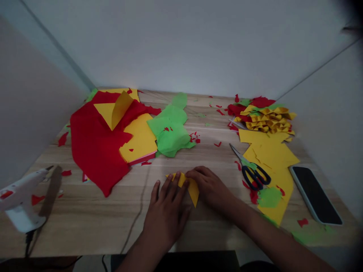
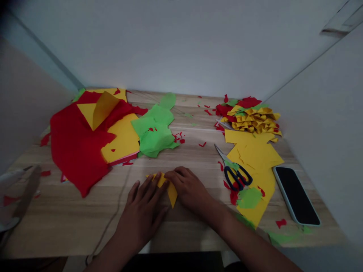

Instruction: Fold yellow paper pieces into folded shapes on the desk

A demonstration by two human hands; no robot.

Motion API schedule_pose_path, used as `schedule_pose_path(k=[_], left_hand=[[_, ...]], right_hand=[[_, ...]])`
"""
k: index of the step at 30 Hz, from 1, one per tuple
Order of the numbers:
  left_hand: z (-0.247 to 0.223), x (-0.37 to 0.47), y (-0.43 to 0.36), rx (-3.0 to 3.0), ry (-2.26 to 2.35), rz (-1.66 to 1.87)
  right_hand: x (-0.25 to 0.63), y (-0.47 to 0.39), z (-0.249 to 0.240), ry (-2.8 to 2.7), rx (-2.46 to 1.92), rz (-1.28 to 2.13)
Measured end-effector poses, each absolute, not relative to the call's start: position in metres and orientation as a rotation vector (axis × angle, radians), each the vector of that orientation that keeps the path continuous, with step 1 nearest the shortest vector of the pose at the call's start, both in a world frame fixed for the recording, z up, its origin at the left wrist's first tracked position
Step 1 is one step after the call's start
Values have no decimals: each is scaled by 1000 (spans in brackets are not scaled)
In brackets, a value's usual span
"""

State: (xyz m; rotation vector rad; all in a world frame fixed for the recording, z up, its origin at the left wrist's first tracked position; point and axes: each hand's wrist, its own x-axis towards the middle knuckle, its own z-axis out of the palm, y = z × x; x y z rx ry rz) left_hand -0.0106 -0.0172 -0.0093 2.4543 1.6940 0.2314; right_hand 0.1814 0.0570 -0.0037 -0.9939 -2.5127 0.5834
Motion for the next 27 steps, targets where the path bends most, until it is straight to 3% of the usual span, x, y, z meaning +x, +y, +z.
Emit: schedule_pose_path(k=[11,27], left_hand=[[-10,-8,-17,2440,1732,229],[-10,-7,-17,2410,1737,274]], right_hand=[[168,69,-6,-2600,-901,533],[225,18,-21,-2453,-1020,327]])
